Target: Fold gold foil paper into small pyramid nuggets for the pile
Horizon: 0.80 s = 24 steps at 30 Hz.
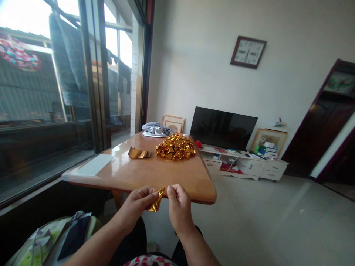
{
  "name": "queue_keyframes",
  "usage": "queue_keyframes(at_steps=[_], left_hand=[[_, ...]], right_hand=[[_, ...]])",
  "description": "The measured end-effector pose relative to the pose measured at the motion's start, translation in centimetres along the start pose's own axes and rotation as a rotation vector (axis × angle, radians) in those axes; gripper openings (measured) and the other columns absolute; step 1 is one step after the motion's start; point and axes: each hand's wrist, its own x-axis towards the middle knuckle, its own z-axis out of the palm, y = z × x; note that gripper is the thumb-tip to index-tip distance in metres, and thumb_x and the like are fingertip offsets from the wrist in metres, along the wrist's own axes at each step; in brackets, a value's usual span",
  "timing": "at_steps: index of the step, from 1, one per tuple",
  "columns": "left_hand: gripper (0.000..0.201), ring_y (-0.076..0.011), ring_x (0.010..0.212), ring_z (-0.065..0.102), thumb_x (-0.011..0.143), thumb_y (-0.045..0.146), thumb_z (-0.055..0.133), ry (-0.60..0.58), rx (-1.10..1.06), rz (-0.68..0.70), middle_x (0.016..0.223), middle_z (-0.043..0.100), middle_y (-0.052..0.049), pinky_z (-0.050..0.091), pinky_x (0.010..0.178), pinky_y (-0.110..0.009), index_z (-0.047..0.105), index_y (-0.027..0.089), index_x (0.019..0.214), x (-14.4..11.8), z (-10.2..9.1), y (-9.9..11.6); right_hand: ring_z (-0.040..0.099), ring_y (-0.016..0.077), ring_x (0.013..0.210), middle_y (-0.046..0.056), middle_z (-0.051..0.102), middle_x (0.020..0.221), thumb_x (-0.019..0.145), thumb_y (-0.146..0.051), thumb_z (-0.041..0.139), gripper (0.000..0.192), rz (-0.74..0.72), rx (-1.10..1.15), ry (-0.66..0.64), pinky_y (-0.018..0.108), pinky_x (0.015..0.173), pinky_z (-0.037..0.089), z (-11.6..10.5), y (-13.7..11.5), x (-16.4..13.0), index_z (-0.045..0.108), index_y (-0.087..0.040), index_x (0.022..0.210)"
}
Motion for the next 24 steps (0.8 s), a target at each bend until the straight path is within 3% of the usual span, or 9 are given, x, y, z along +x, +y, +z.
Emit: queue_keyframes(at_steps=[3,10,15,21,24], left_hand=[[0.036,-0.0108,0.057,0.051,0.080,0.046,0.074,0.003,0.017,0.011,0.064,0.063,-0.003,0.034,0.056,-0.022,0.063,0.013,0.076,-0.1,0.3,0.4],[0.037,-0.0104,0.055,0.050,0.079,0.047,0.075,0.007,0.044,0.031,0.062,0.062,-0.002,0.035,0.055,-0.022,0.063,0.013,0.074,-0.1,0.6,0.2],[0.037,-0.0121,0.057,0.053,0.080,0.048,0.074,0.036,0.102,0.075,0.065,0.064,-0.004,0.039,0.057,-0.023,0.064,0.013,0.076,0.4,0.1,-0.8],[0.031,-0.0136,0.062,0.054,0.083,0.045,0.070,0.158,0.296,0.210,0.065,0.063,-0.002,0.041,0.059,-0.023,0.066,0.015,0.076,0.5,-0.2,-1.0],[0.028,-0.0147,0.063,0.055,0.086,0.043,0.068,0.198,0.415,0.276,0.066,0.064,-0.002,0.040,0.061,-0.024,0.068,0.017,0.076,0.4,-0.1,-0.8]], right_hand=[[0.047,0.0148,0.064,0.000,0.057,0.070,0.093,-0.050,0.055,0.034,0.032,0.012,-0.059,0.025,0.058,0.039,0.2,-0.2,-0.2,0.062,-0.020,0.079],[0.045,0.0140,0.061,-0.003,0.051,0.064,0.091,-0.050,0.060,0.033,-0.030,0.005,-0.087,0.025,0.057,0.039,0.2,-0.1,-0.1,0.061,-0.020,0.077],[0.049,0.0149,0.060,-0.001,0.058,0.068,0.089,-0.056,0.059,0.036,0.113,0.078,-0.135,0.025,0.055,0.039,0.2,0.9,0.3,0.064,-0.021,0.084],[0.051,0.0158,0.064,-0.001,0.058,0.067,0.090,-0.050,0.059,0.032,0.032,0.003,0.021,0.026,0.061,0.042,0.3,0.1,0.1,0.066,-0.020,0.084],[0.053,0.0162,0.064,-0.001,0.061,0.069,0.088,-0.048,0.062,0.028,0.020,-0.013,0.024,0.026,0.061,0.043,0.5,-0.4,0.1,0.066,-0.020,0.083]])
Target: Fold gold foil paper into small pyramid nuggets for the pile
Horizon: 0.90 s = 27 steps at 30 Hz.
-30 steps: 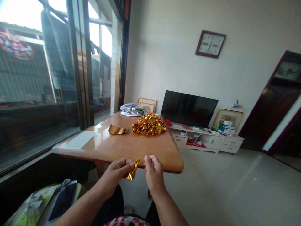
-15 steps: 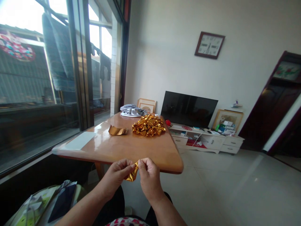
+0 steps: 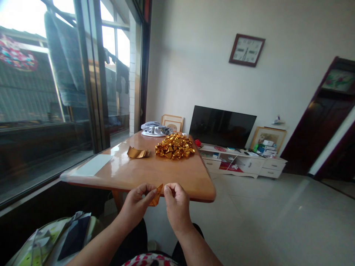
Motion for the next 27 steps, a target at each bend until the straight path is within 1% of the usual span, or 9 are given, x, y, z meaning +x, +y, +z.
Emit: queue_keyframes(at_steps=[4,7,9,14,16,18,22,27], left_hand=[[0.025,-0.0169,0.063,0.057,0.086,0.040,0.067,0.021,0.073,0.055,0.064,0.066,-0.002,0.039,0.065,-0.026,0.069,0.020,0.071,-0.2,0.1,0.8],[0.023,-0.0187,0.066,0.057,0.083,0.039,0.070,0.043,0.101,0.085,0.064,0.067,-0.002,0.036,0.068,-0.027,0.070,0.022,0.068,-0.2,0.1,1.2],[0.021,-0.0202,0.070,0.058,0.083,0.038,0.070,0.052,0.169,0.124,0.067,0.068,-0.003,0.035,0.073,-0.029,0.069,0.023,0.068,-0.3,0.1,1.3],[0.019,-0.0224,0.081,0.058,0.091,0.033,0.060,0.085,0.620,0.307,0.076,0.070,-0.004,0.027,0.086,-0.037,0.070,0.024,0.078,-0.6,0.0,1.3],[0.018,-0.0225,0.081,0.057,0.093,0.030,0.057,0.086,0.735,0.367,0.077,0.069,-0.004,0.025,0.088,-0.039,0.070,0.024,0.081,-0.8,0.0,1.4],[0.018,-0.0227,0.081,0.057,0.093,0.028,0.055,0.082,0.807,0.410,0.078,0.068,-0.005,0.024,0.090,-0.041,0.069,0.023,0.083,-0.9,0.1,1.5],[0.019,-0.0228,0.082,0.056,0.095,0.027,0.054,0.076,0.851,0.433,0.078,0.067,-0.005,0.024,0.091,-0.042,0.069,0.023,0.085,-0.9,0.1,1.5],[0.021,-0.0216,0.082,0.058,0.096,0.030,0.053,0.029,0.782,0.399,0.078,0.067,-0.003,0.026,0.089,-0.041,0.068,0.023,0.084,-0.9,0.1,1.4]], right_hand=[[0.055,0.0161,0.064,0.000,0.064,0.071,0.086,-0.048,0.065,0.028,0.042,0.059,-0.034,0.027,0.061,0.045,0.3,0.4,0.1,0.067,-0.020,0.086],[0.051,0.0147,0.058,-0.002,0.060,0.065,0.085,-0.050,0.066,0.031,0.076,0.081,-0.049,0.026,0.055,0.042,0.4,1.1,0.2,0.068,-0.019,0.087],[0.049,0.0139,0.056,-0.003,0.057,0.062,0.085,-0.050,0.065,0.031,0.092,0.094,-0.049,0.025,0.053,0.040,0.4,1.4,0.2,0.068,-0.019,0.087],[0.047,0.0134,0.056,-0.004,0.055,0.060,0.085,-0.050,0.066,0.031,0.121,0.111,-0.023,0.025,0.053,0.039,0.5,1.6,0.2,0.066,-0.019,0.084],[0.048,0.0138,0.056,-0.004,0.055,0.060,0.085,-0.049,0.066,0.030,0.125,0.086,-0.005,0.024,0.053,0.038,0.6,1.5,0.1,0.065,-0.019,0.082],[0.046,0.0133,0.056,-0.004,0.053,0.058,0.085,-0.047,0.066,0.028,0.123,0.065,0.008,0.024,0.052,0.037,0.7,1.5,0.1,0.063,-0.019,0.080],[0.039,0.0113,0.054,-0.007,0.046,0.058,0.084,-0.040,0.065,0.022,0.141,0.146,0.015,0.023,0.051,0.032,0.9,1.6,-0.1,0.059,-0.020,0.078],[0.034,0.0085,0.052,-0.007,0.046,0.061,0.080,-0.033,0.065,0.017,0.236,0.401,0.012,0.021,0.048,0.026,1.2,1.7,-0.2,0.054,-0.020,0.077]])
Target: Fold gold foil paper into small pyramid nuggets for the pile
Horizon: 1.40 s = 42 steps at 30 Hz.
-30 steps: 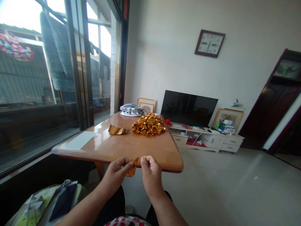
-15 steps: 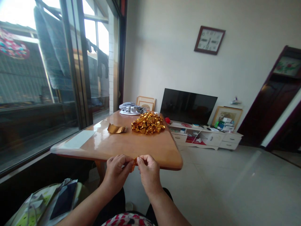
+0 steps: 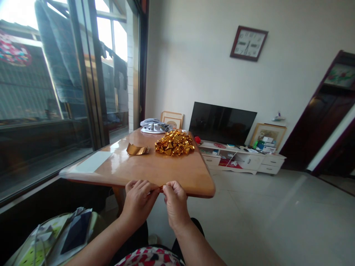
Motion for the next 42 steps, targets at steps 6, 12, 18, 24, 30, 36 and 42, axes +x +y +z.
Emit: queue_keyframes(at_steps=[6,12,18,24,30,36,42], left_hand=[[0.024,-0.0188,0.075,0.058,0.091,0.037,0.061,-0.066,-0.477,-0.229,0.074,0.067,-0.003,0.036,0.079,-0.034,0.067,0.019,0.076,0.2,0.8,-0.6],[0.029,-0.0110,0.060,0.048,0.085,0.042,0.070,-0.210,-1.223,-0.622,0.068,0.059,0.000,0.034,0.060,-0.024,0.064,0.015,0.078,0.3,1.3,-1.8],[0.023,-0.0105,0.063,0.048,0.083,0.035,0.073,-0.237,-1.430,-0.735,0.070,0.059,0.000,0.036,0.061,-0.023,0.065,0.014,0.077,0.2,1.3,-2.1],[0.023,-0.0102,0.061,0.046,0.084,0.033,0.073,-0.248,-1.431,-0.719,0.067,0.057,0.000,0.034,0.060,-0.023,0.065,0.014,0.074,0.2,1.3,-2.0],[0.025,-0.0092,0.058,0.043,0.085,0.035,0.072,-0.262,-1.402,-0.683,0.064,0.052,0.001,0.032,0.059,-0.023,0.062,0.014,0.073,0.0,1.3,-1.9],[0.026,-0.0091,0.058,0.045,0.086,0.037,0.071,-0.341,-1.353,-0.674,0.065,0.056,0.000,0.030,0.058,-0.023,0.064,0.014,0.076,-0.1,1.3,-2.1],[0.026,-0.0095,0.058,0.048,0.083,0.038,0.073,-0.381,-1.310,-0.664,0.066,0.059,-0.001,0.033,0.058,-0.023,0.065,0.014,0.078,-0.2,0.9,-2.3]], right_hand=[[0.033,0.0064,0.049,-0.006,0.049,0.062,0.081,-0.034,0.066,0.021,0.027,0.042,-0.021,0.020,0.046,0.025,-0.1,-0.6,0.1,0.054,-0.019,0.073],[0.035,0.0066,0.048,-0.005,0.050,0.058,0.083,-0.039,0.067,0.027,0.006,0.029,0.010,0.020,0.046,0.027,-0.7,-0.9,0.5,0.055,-0.019,0.070],[0.039,0.0071,0.051,-0.003,0.056,0.065,0.083,-0.037,0.067,0.021,0.019,0.016,-0.017,0.020,0.047,0.029,-0.8,-0.8,0.6,0.061,-0.018,0.078],[0.040,0.0080,0.052,-0.003,0.055,0.063,0.084,-0.040,0.066,0.023,0.035,-0.053,-0.098,0.021,0.049,0.030,-0.6,-1.2,0.0,0.062,-0.018,0.080],[0.042,0.0090,0.053,-0.004,0.053,0.058,0.082,-0.039,0.067,0.022,0.070,-0.110,-0.115,0.021,0.050,0.032,-0.4,-1.7,-0.3,0.064,-0.018,0.085],[0.043,0.0091,0.052,-0.005,0.054,0.057,0.080,-0.034,0.066,0.017,0.061,-0.169,-0.158,0.022,0.051,0.031,-0.7,-2.3,-0.1,0.064,-0.017,0.083],[0.045,0.0097,0.056,-0.004,0.056,0.060,0.079,-0.028,0.066,0.012,0.076,-0.271,-0.256,0.022,0.053,0.033,-1.4,-3.2,0.1,0.063,-0.017,0.079]])
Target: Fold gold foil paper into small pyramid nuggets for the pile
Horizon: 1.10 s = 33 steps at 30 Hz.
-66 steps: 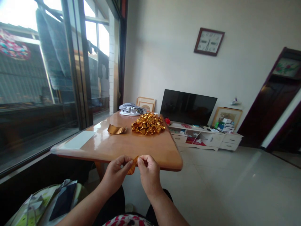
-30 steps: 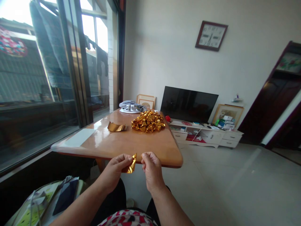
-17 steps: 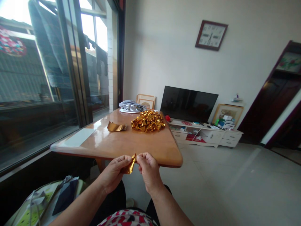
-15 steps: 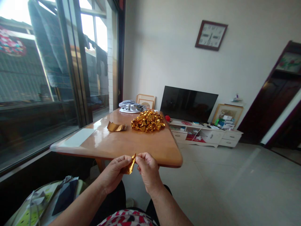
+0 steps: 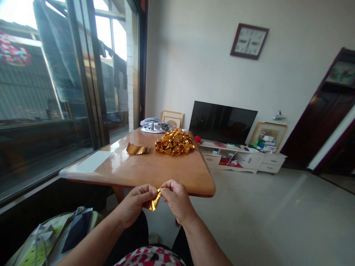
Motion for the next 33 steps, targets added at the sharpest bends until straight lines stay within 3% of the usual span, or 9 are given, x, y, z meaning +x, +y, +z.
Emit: queue_keyframes(at_steps=[6,11,16,21,26,33], left_hand=[[0.026,-0.0085,0.056,0.046,0.083,0.037,0.074,-0.009,-0.009,-0.003,0.064,0.058,0.000,0.031,0.056,-0.022,0.064,0.014,0.076,0.0,0.1,0.2],[0.028,-0.0091,0.057,0.046,0.082,0.039,0.075,0.010,-0.036,-0.001,0.064,0.058,0.000,0.031,0.057,-0.022,0.065,0.014,0.075,0.1,0.1,0.1],[0.027,-0.0098,0.059,0.047,0.082,0.039,0.075,0.024,-0.001,0.037,0.066,0.060,-0.001,0.032,0.058,-0.022,0.065,0.014,0.076,0.1,0.2,0.0],[0.028,-0.0097,0.059,0.047,0.083,0.040,0.074,0.012,0.044,0.055,0.067,0.061,-0.001,0.031,0.058,-0.023,0.065,0.014,0.078,0.0,0.5,0.3],[0.034,-0.0109,0.058,0.049,0.082,0.046,0.073,0.000,0.083,0.069,0.066,0.064,-0.003,0.033,0.058,-0.024,0.066,0.013,0.077,0.1,0.6,0.3],[0.037,-0.0107,0.058,0.048,0.080,0.050,0.074,-0.054,0.051,0.082,0.066,0.063,-0.003,0.032,0.058,-0.024,0.066,0.014,0.075,0.1,1.0,0.7]], right_hand=[[0.046,0.0096,0.056,-0.004,0.057,0.061,0.080,-0.029,0.065,0.012,-0.022,-0.007,-0.012,0.022,0.053,0.034,-0.1,-0.2,0.0,0.063,-0.017,0.079],[0.050,0.0103,0.055,0.000,0.062,0.068,0.085,-0.038,0.059,0.023,-0.002,0.043,0.002,0.021,0.050,0.035,0.1,0.0,0.0,0.063,-0.017,0.077],[0.048,0.0101,0.054,-0.003,0.060,0.062,0.081,-0.044,0.070,0.027,-0.016,-0.028,-0.024,0.021,0.052,0.036,0.0,0.1,-0.2,0.064,-0.017,0.080],[0.050,0.0098,0.054,-0.002,0.060,0.063,0.083,-0.040,0.067,0.024,-0.031,0.008,0.012,0.021,0.053,0.037,0.1,0.3,-0.3,0.062,-0.017,0.076],[0.051,0.0102,0.052,-0.003,0.060,0.061,0.085,-0.045,0.066,0.029,-0.014,-0.023,-0.031,0.021,0.050,0.036,0.0,0.5,-0.1,0.060,-0.017,0.077],[0.048,0.0102,0.051,-0.003,0.057,0.058,0.086,-0.048,0.065,0.035,-0.065,0.048,0.046,0.022,0.052,0.035,0.1,1.1,0.1,0.058,-0.018,0.069]])
